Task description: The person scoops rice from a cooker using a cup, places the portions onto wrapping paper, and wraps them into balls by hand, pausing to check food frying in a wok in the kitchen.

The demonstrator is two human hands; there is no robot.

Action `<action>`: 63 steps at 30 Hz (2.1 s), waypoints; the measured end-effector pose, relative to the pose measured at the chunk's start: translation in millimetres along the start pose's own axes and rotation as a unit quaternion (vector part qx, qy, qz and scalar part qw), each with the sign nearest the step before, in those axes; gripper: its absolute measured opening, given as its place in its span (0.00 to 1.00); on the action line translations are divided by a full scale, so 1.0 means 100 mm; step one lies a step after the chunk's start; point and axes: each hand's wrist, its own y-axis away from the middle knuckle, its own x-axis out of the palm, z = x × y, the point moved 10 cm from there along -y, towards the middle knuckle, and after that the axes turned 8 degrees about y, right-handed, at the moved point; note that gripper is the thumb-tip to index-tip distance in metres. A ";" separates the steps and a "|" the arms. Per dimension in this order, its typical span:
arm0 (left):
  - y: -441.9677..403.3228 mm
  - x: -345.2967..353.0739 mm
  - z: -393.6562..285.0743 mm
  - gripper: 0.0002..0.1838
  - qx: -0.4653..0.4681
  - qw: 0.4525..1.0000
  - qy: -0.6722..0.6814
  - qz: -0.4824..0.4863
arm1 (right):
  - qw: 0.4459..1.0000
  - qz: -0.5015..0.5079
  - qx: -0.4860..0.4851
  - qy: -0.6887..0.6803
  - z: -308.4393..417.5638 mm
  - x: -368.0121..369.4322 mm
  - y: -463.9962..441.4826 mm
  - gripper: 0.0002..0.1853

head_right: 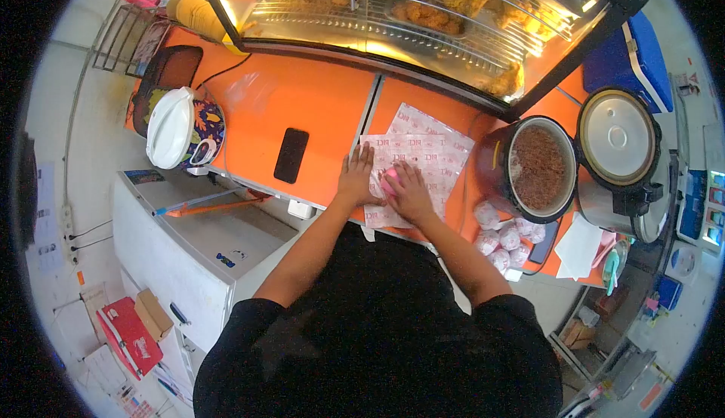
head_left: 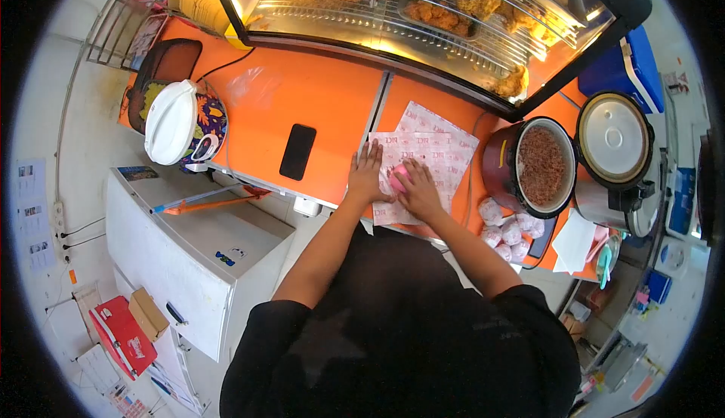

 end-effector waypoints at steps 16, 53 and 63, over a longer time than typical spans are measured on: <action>0.05 -0.04 0.04 0.90 -0.014 0.999 -0.039 0.013 | 0.993 0.071 -0.092 -0.029 0.13 -0.09 -0.01 0.29; 0.34 -0.55 -0.10 0.16 0.246 0.917 0.278 -0.146 | 0.993 -0.083 0.050 -0.071 -0.02 -1.37 -0.04 0.31; 0.46 -0.79 -0.10 0.14 0.232 0.906 0.168 -0.310 | 0.995 0.077 0.001 0.061 0.46 -0.06 0.54 0.46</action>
